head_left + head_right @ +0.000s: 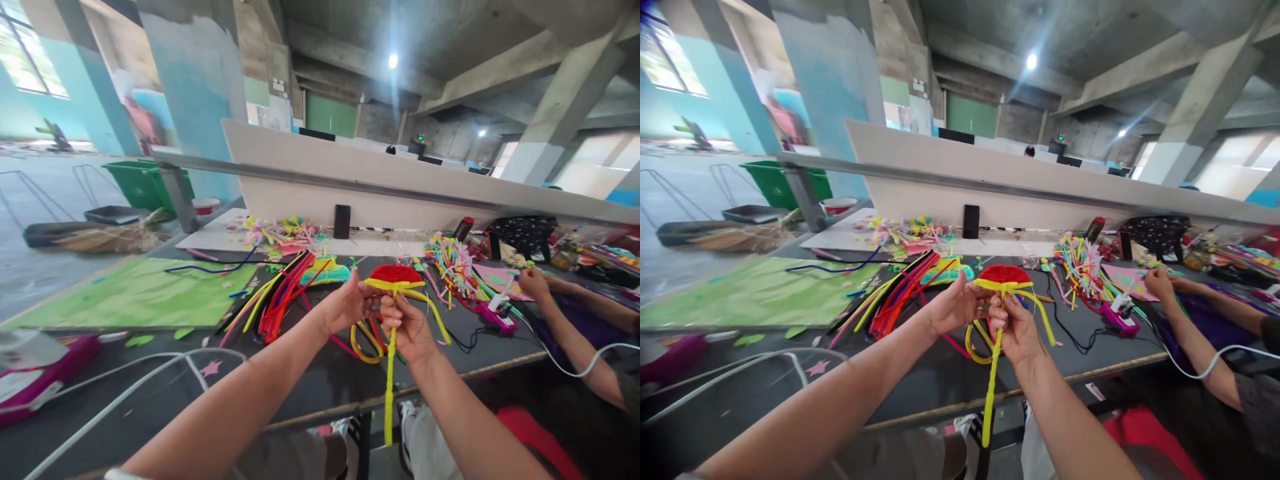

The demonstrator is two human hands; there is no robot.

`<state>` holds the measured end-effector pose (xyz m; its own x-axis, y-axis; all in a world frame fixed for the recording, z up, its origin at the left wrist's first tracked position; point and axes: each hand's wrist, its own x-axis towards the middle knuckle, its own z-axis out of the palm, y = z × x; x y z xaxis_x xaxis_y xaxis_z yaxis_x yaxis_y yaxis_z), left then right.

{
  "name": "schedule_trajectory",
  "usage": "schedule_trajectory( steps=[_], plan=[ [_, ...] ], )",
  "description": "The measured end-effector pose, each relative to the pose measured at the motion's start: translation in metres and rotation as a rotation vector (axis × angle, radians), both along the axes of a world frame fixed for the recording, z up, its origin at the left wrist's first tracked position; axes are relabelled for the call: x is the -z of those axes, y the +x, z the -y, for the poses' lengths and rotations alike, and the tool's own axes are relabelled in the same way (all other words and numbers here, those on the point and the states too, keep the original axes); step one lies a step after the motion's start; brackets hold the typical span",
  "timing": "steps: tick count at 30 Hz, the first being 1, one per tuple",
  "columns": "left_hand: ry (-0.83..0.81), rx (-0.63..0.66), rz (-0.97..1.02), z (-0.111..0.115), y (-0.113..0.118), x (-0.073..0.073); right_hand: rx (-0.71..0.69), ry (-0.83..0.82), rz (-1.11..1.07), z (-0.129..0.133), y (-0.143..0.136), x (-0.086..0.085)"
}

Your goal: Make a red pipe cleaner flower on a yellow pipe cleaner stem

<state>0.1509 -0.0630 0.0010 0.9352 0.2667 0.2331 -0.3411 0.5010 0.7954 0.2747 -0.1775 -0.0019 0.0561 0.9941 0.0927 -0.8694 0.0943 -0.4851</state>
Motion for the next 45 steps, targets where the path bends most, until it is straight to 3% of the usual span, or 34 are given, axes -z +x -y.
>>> schedule_trajectory(
  steps=[2,6,9,12,14,17,19,23,26,32,37,45],
  plan=[
    [0.059,-0.022,0.007,-0.002,0.002,-0.002,0.03,-0.026,0.045,-0.008,0.004,0.005],
    [0.168,-0.226,-0.128,-0.006,0.001,0.007,0.058,-0.145,0.159,-0.016,-0.002,0.024],
    [0.144,-0.315,-0.216,-0.01,-0.002,0.018,0.039,-0.211,0.317,-0.018,-0.005,0.035],
    [0.047,-0.34,-0.249,-0.014,-0.005,0.023,-0.028,-0.258,0.511,-0.016,0.009,0.037],
    [0.006,-0.333,-0.289,-0.016,-0.006,0.023,-0.003,-0.319,0.608,-0.012,0.028,0.035],
    [0.024,-0.294,-0.367,-0.016,-0.005,0.025,0.216,-0.351,0.688,-0.004,0.054,0.028],
    [0.076,-0.247,-0.413,-0.013,-0.003,0.027,0.272,-0.345,0.732,0.002,0.059,0.023],
    [0.169,-0.18,-0.483,-0.004,0.001,0.033,0.181,-0.34,0.907,0.007,0.044,0.02],
    [0.181,-0.133,-0.479,0.0,0.001,0.034,0.164,-0.428,1.006,0.003,0.032,0.022],
    [0.026,-0.025,-0.406,-0.011,-0.007,0.029,0.192,-0.468,0.87,-0.003,0.037,0.023],
    [0.11,-0.047,-0.473,-0.019,-0.011,0.026,0.248,-0.467,0.875,0.001,0.044,0.028],
    [0.124,-0.124,-0.509,-0.011,-0.007,0.025,0.216,-0.457,0.927,0.004,0.045,0.028]
  ],
)
